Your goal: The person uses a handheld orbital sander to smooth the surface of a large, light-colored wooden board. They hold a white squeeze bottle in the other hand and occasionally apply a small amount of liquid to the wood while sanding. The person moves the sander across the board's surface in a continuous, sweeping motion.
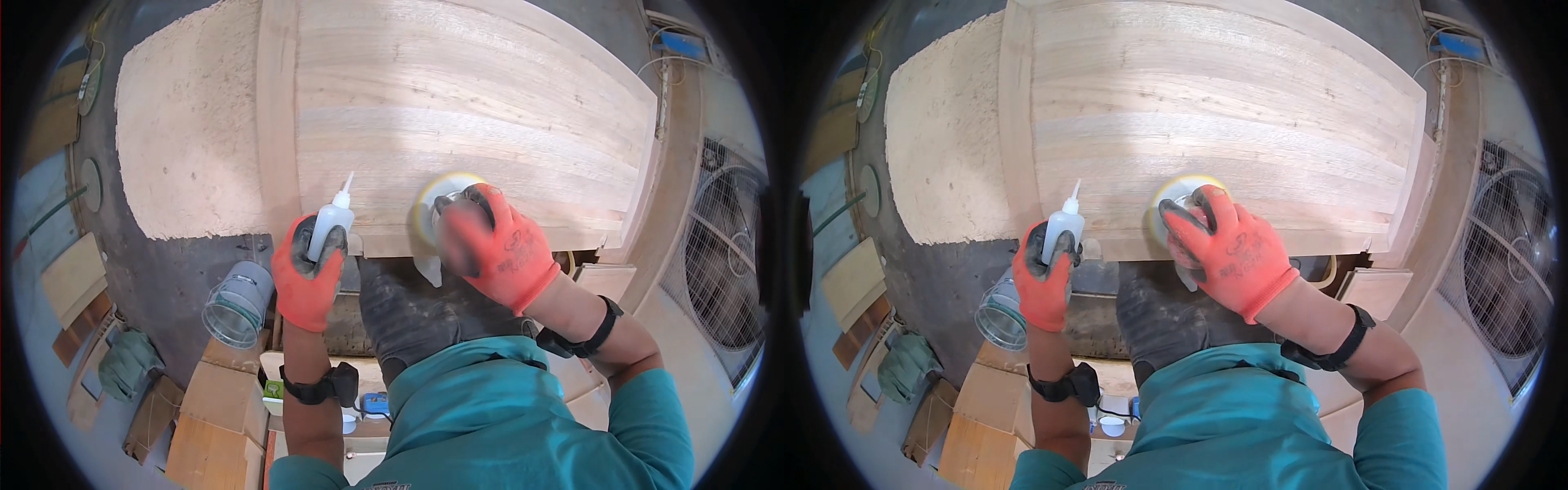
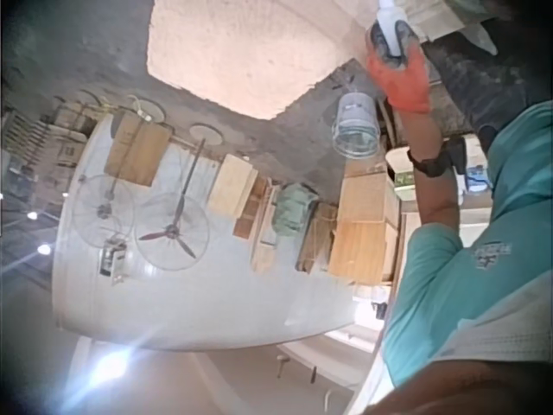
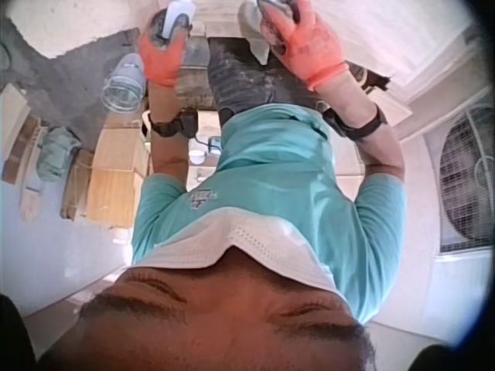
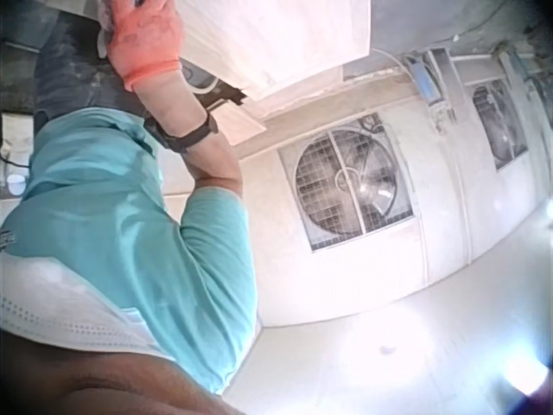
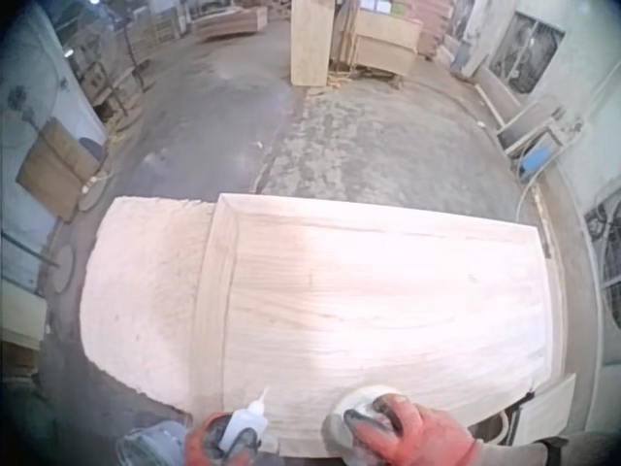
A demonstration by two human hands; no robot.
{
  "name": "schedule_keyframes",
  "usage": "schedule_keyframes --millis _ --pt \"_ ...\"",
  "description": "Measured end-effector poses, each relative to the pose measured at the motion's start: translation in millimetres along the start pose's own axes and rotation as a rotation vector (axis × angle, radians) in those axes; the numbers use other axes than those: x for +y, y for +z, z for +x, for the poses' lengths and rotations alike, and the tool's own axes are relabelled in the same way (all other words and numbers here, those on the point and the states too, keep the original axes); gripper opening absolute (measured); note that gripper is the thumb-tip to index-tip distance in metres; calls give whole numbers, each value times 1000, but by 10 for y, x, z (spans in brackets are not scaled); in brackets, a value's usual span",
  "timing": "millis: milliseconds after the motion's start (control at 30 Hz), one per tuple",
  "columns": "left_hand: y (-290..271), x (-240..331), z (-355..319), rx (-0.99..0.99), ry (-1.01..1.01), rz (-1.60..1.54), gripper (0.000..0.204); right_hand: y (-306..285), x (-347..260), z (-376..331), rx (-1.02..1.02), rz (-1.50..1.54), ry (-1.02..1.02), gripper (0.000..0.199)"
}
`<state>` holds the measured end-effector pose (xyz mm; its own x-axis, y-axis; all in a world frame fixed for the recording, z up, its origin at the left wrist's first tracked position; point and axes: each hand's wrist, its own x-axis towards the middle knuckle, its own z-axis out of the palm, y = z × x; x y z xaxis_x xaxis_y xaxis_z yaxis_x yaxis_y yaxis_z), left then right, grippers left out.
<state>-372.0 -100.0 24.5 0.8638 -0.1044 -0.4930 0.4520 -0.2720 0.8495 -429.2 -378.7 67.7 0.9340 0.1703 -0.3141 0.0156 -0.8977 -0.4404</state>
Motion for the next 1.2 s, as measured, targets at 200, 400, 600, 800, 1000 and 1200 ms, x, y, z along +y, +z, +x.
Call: schedule_keyframes --millis 200,400,600,800,1000,1200 --pt "-64 83 -14 33 65 -15 24 -76 114 -168 28 -12 50 57" --pt "-108 -52 -5 78 160 42 24 42 48 -170 12 1 18 54" --pt "-111 57 -63 20 67 -16 29 116 -203 101 -48 20 -56 57" --pt "-109 -122 -117 -66 110 13 38 -5 39 -106 -6 24 -15 62" --pt "21 -185 -223 -180 276 413 53 -17 185 -275 -22 13 -53 65" --pt "164 -152 -237 -191 289 514 53 -31 97 -365 -40 140 -84 67"
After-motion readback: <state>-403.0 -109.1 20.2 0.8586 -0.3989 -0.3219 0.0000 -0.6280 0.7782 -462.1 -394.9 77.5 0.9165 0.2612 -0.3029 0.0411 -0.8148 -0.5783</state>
